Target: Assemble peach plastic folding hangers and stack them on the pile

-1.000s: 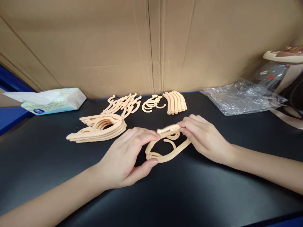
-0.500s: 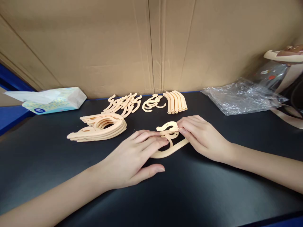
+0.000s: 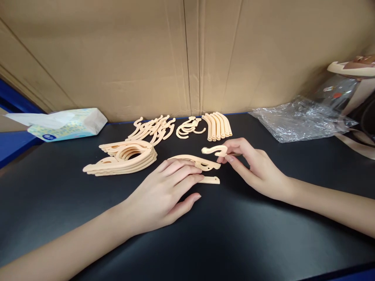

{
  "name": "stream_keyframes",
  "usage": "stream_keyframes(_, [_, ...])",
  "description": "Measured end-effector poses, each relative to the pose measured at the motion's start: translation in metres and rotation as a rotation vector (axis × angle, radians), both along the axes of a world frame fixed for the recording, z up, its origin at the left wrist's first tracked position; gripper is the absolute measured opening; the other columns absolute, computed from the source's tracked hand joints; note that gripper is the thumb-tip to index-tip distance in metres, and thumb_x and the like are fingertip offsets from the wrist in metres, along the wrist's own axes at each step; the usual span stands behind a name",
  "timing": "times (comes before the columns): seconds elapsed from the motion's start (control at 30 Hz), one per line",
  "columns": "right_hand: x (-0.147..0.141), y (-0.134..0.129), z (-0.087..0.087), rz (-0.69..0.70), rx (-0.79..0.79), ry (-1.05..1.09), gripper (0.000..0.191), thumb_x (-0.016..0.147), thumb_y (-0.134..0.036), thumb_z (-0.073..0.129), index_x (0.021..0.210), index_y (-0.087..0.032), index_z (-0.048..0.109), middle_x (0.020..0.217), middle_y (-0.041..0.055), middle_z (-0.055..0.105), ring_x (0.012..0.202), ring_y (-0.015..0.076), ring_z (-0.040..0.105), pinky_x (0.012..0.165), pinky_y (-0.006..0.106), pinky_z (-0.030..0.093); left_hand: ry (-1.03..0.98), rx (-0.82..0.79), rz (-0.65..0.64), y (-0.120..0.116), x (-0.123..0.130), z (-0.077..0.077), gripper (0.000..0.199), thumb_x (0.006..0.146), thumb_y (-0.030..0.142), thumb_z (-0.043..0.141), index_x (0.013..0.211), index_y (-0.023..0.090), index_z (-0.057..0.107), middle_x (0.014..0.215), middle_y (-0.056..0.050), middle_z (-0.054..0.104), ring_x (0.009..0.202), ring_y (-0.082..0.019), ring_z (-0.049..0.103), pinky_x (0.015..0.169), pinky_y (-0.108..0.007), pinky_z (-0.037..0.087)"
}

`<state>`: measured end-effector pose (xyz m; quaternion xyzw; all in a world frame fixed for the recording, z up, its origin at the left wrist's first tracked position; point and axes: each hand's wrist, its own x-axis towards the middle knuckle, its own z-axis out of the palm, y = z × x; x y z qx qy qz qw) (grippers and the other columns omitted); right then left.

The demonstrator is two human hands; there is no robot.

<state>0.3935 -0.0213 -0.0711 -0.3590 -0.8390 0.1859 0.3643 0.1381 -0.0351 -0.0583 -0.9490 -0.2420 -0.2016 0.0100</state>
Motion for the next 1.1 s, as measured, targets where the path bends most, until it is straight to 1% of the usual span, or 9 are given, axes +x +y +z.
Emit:
stream_keyframes(0.13, [0.0014,0.001,-0.0005,0.01,-0.033,-0.015,0.021,0.098,-0.017,0.041,0.118,-0.022,0.039,0.087,0.0011,0.062,0.08,0.0157,0.065,0.073,0.028,0.053,-0.007,-0.008,0.045,0.0,-0.0003,-0.0019,0.027,0.096,0.024,0.052,0.12,0.015,0.059,0.12,-0.009,0.065,0.118,-0.024,0.054,0.099,-0.039,0.043])
stream_keyframes(0.23, [0.0023,0.0002,0.0002,-0.023,-0.057,-0.078,0.022,0.099,-0.024,0.041,0.121,-0.021,0.041,0.09,0.003,0.063,0.084,0.0181,0.065,0.072,0.029,0.052,0.0,-0.031,0.055,-0.0002,-0.0005,-0.0026,0.025,0.096,0.024,0.052,0.117,0.016,0.06,0.118,-0.009,0.065,0.116,-0.024,0.054,0.096,-0.038,0.045])
stream_keyframes(0.37, [0.0019,-0.0013,0.0021,-0.073,-0.046,-0.142,0.018,0.102,-0.032,0.039,0.113,-0.021,0.048,0.094,0.0038,0.066,0.078,0.0165,0.064,0.067,0.027,0.05,-0.022,-0.035,0.04,-0.0007,0.0002,-0.0018,0.023,0.095,0.023,0.053,0.116,0.016,0.061,0.116,-0.008,0.066,0.113,-0.023,0.055,0.097,-0.037,0.044])
stream_keyframes(0.5, [-0.0002,-0.0021,0.0041,-0.063,-0.019,-0.159,0.021,0.103,-0.034,0.036,0.105,-0.022,0.052,0.085,0.0013,0.064,0.069,0.0145,0.061,0.064,0.025,0.047,-0.027,-0.027,0.038,-0.0009,0.0006,-0.0009,0.021,0.094,0.022,0.053,0.112,0.017,0.062,0.114,-0.008,0.067,0.113,-0.023,0.057,0.098,-0.038,0.045])
stream_keyframes(0.73, [-0.0002,-0.0013,0.0042,-0.001,-0.038,-0.119,0.018,0.103,-0.028,0.036,0.09,-0.022,0.047,0.079,-0.0001,0.059,0.067,0.0126,0.057,0.063,0.024,0.045,-0.021,-0.023,0.032,-0.0013,0.0009,0.0012,0.012,0.093,0.022,0.054,0.097,0.018,0.065,0.113,-0.009,0.069,0.117,-0.026,0.058,0.098,-0.04,0.046])
stream_keyframes(0.83, [0.0013,-0.001,0.0016,0.015,-0.029,-0.127,0.016,0.103,-0.024,0.035,0.099,-0.022,0.05,0.083,0.0003,0.06,0.073,0.0129,0.059,0.068,0.024,0.046,-0.03,-0.02,0.046,-0.0014,0.002,0.0015,0.01,0.093,0.023,0.056,0.093,0.017,0.063,0.113,-0.009,0.07,0.117,-0.026,0.058,0.098,-0.04,0.046])
stream_keyframes(0.93, [0.0011,-0.0022,0.001,0.035,-0.013,-0.147,0.021,0.103,-0.024,0.035,0.118,-0.022,0.05,0.103,0.0033,0.064,0.087,0.0141,0.063,0.077,0.026,0.048,-0.032,-0.004,0.057,-0.0019,0.0025,0.0014,0.008,0.092,0.023,0.056,0.089,0.018,0.062,0.111,-0.008,0.07,0.117,-0.026,0.058,0.097,-0.04,0.045])
stream_keyframes(1.0, [0.0008,-0.0033,0.0021,0.044,-0.008,-0.16,0.025,0.103,-0.025,0.035,0.123,-0.023,0.05,0.112,0.0044,0.064,0.095,0.015,0.063,0.081,0.027,0.048,-0.024,0.004,0.067,-0.0023,0.0019,0.0006,0.008,0.091,0.023,0.057,0.091,0.017,0.062,0.113,-0.009,0.069,0.118,-0.026,0.057,0.097,-0.041,0.045])
stream_keyframes(1.1, [0.0012,-0.0044,0.0044,0.049,0.003,-0.182,0.028,0.104,-0.031,0.035,0.124,-0.024,0.054,0.106,0.003,0.065,0.09,0.0147,0.064,0.078,0.027,0.048,-0.007,-0.023,0.082,-0.0016,-0.0005,-0.0024,0.016,0.091,0.027,0.057,0.103,0.018,0.062,0.131,-0.012,0.059,0.13,-0.029,0.047,0.102,-0.046,0.043])
